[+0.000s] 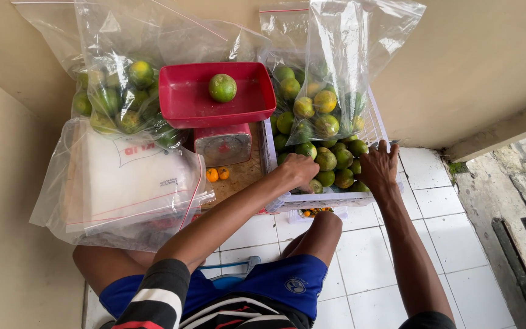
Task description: The person is weighing small green fruits on a scale and then placing them into plastic zip-lock bags.
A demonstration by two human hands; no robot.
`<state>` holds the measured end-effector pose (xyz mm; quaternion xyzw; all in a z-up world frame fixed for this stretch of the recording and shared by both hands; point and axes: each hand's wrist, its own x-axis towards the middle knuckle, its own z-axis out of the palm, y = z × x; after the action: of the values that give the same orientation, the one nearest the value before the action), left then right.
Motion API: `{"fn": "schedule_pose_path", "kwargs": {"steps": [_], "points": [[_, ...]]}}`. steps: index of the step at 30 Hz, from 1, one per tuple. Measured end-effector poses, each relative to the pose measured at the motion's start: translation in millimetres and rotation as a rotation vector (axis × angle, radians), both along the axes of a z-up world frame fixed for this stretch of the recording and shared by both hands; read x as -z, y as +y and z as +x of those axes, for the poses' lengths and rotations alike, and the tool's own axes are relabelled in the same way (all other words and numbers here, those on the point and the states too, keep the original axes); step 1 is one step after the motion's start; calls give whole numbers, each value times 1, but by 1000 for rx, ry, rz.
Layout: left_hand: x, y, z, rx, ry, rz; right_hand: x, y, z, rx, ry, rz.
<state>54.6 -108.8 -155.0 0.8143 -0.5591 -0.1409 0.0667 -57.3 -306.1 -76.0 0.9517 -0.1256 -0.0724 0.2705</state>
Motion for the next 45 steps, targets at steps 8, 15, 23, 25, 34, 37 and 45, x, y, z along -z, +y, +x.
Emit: {"fn": "schedule_pose_path", "kwargs": {"steps": [8,15,23,25,34,37,45], "points": [[35,-35,-9,53,-41,93,4,2,7,23,47,-67],[36,-33,-2,120,55,25,-11,13,2,12,39,-28],[-12,3,1,121,88,-149,-24,-2,-7,-10,-60,36],[-90,41,-12,135,178,-172,-54,9,-20,3,-97,44],[-139,109,-57,-64,1199,-866,-51,40,-58,24,-771,1339],[-119,97,-52,-131,1289,-1075,-41,77,-51,43,-955,1976],[-89,77,-38,-355,1387,-1281,-72,121,-32,187,-867,2646]]}}
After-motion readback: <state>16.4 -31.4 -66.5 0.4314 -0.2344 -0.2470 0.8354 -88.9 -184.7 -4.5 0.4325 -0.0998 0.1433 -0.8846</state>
